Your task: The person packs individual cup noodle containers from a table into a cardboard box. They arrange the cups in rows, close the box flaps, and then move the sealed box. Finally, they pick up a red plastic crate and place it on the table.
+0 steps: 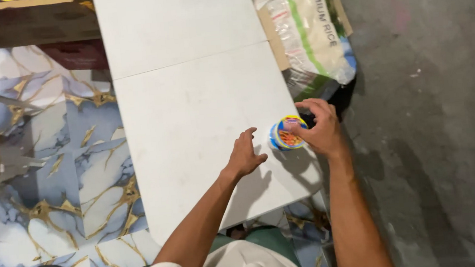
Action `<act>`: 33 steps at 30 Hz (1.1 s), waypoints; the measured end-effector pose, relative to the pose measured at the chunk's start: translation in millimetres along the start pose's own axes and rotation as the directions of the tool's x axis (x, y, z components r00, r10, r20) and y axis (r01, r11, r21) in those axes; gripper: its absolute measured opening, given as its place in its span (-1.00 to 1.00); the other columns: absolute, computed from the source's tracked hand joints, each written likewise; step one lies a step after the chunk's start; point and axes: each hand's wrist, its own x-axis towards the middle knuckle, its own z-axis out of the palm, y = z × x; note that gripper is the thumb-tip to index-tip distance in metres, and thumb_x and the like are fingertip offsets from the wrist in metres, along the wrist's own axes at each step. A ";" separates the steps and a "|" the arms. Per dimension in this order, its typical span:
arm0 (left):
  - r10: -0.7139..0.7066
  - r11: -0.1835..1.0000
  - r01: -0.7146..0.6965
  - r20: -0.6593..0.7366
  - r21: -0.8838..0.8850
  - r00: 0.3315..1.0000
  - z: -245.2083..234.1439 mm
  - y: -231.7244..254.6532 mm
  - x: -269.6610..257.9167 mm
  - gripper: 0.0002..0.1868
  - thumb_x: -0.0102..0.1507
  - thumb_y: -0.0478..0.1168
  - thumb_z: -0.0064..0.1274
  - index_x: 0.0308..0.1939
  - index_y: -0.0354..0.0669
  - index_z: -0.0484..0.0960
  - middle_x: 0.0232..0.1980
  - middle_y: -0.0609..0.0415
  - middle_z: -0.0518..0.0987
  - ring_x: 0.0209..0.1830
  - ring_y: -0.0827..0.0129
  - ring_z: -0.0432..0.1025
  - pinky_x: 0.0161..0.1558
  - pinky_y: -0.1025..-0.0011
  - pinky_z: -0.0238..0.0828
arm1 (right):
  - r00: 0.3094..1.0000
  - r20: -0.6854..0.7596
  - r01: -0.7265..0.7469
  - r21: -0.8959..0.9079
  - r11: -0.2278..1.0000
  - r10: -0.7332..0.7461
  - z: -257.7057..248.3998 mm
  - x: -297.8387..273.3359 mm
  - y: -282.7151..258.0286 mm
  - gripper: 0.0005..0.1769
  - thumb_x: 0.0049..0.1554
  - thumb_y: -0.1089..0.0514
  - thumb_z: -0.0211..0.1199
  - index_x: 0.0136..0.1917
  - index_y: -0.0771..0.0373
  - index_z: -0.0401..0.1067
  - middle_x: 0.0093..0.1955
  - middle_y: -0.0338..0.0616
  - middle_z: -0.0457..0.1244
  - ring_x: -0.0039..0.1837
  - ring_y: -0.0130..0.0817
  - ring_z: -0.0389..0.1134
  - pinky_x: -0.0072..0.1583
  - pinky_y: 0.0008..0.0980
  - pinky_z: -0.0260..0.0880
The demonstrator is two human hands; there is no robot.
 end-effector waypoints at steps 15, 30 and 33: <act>0.168 0.985 -0.164 -0.080 0.056 0.983 64.7 -2.9 34.6 0.27 -0.21 -0.22 0.55 0.49 -0.11 0.11 0.33 -0.16 0.39 0.32 -0.12 0.25 0.23 -0.01 0.20 | 0.994 0.108 -0.076 0.502 0.861 0.025 67.1 -44.9 80.2 0.37 -0.35 0.11 0.73 0.60 0.22 0.03 0.42 0.07 0.22 0.43 -0.22 0.24 0.42 -0.23 0.26; 0.032 0.994 -0.009 -0.210 0.110 0.977 -63.4 -15.5 -13.4 -0.05 -0.26 -0.25 0.43 0.22 -0.11 0.41 0.12 -0.18 0.39 0.15 -0.15 0.28 0.17 0.05 0.38 | 0.855 0.432 -0.449 0.339 0.827 0.287 101.8 -5.3 -66.1 0.04 -0.26 0.19 0.57 0.45 0.15 0.19 0.16 -0.10 0.37 0.08 -0.25 0.43 -0.03 -0.14 0.53; 0.002 0.992 0.027 -0.225 0.124 0.974 -112.6 -19.6 -33.4 0.03 -0.29 -0.25 0.44 0.28 -0.08 0.35 0.14 -0.13 0.33 0.18 -0.12 0.25 0.14 0.05 0.39 | 0.930 0.345 -0.251 0.338 0.907 0.129 130.2 -3.3 -87.4 0.03 -0.29 0.20 0.68 0.37 0.19 0.20 0.17 -0.14 0.38 0.19 -0.38 0.42 0.16 -0.34 0.52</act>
